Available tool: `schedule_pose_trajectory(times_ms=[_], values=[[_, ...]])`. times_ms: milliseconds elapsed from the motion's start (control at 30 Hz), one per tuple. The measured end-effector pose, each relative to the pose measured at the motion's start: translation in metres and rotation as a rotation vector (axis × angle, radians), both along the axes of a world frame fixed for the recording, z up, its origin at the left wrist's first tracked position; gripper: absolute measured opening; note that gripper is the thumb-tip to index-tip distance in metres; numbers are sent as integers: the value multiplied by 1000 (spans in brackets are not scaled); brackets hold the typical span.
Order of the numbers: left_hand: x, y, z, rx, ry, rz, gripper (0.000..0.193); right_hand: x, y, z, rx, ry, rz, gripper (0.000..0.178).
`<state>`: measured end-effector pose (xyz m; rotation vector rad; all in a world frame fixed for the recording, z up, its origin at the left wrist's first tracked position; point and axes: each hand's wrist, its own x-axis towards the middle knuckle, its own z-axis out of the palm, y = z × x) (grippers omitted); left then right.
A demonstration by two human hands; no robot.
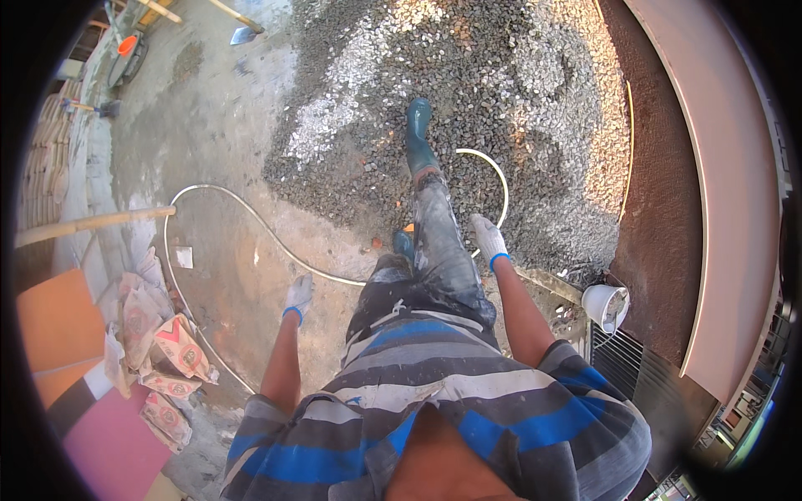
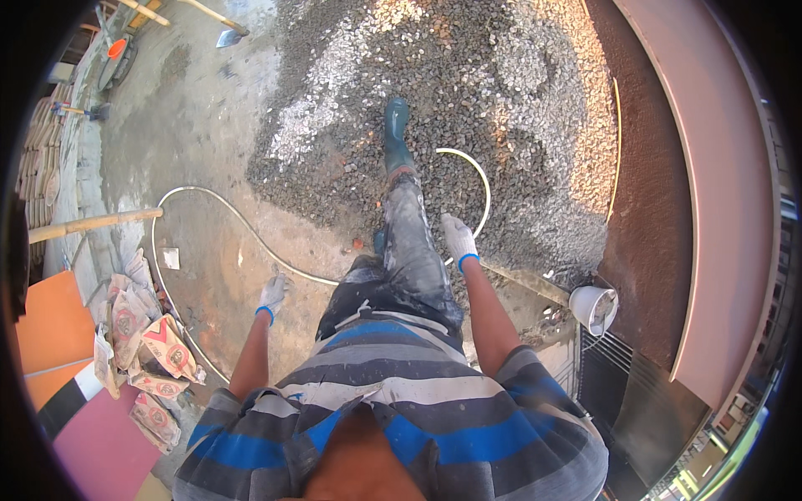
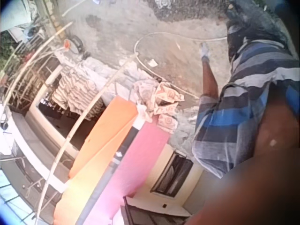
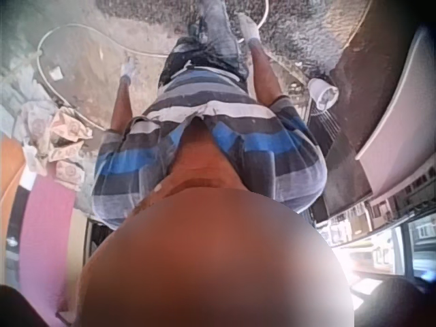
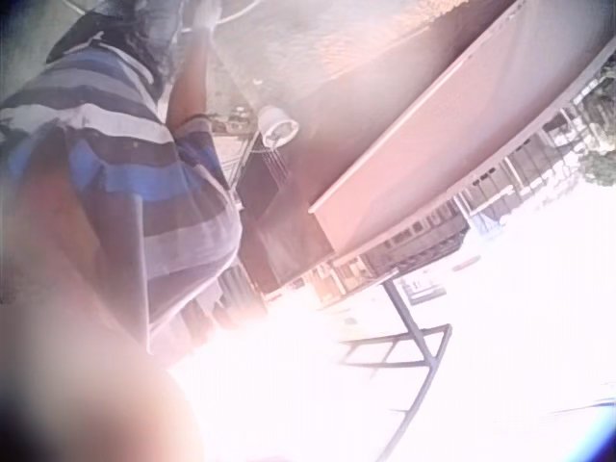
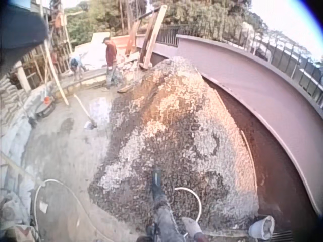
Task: The person repeatedly rinses a pair of rubber boots using a handheld hose, scrubbing the exterior and interior surfaces. The person then puts on the boots and continues to spray water on the gravel ground.
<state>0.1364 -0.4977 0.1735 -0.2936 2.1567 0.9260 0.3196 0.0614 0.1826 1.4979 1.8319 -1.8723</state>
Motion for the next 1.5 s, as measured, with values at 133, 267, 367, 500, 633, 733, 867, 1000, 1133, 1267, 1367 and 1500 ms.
schedule_pose_trajectory(times_ms=[133,267,367,500,633,733,867,1000,1133,1267,1367,1500], values=[[-6,-28,-26,-16,1,-7,66,-57,-7,55,343,125,211,57],[-29,-37,-61,-104,83,-24,70,-83,-12,63,390,146,231,58],[-30,13,-76,-30,22,-74,69,-57,19,41,465,54,249,60],[-54,38,-84,-38,16,-68,68,-42,24,20,442,-119,262,62],[-79,38,-85,-65,72,-180,66,-37,12,20,275,-87,235,66],[-90,84,-85,23,81,-136,66,-26,22,22,246,-106,190,66],[-103,75,-70,41,152,-64,65,-49,1,26,160,-101,199,74],[-93,126,-88,63,116,-182,66,-42,55,14,369,-163,157,85],[-86,77,-96,33,-15,-105,65,-70,6,34,336,-130,392,72],[-108,138,-101,198,104,-132,62,-82,49,63,549,-90,482,51],[-96,169,-79,289,-88,-161,64,-58,29,118,597,-48,442,45],[-154,173,-49,166,156,-277,67,-79,10,186,684,101,400,43]])
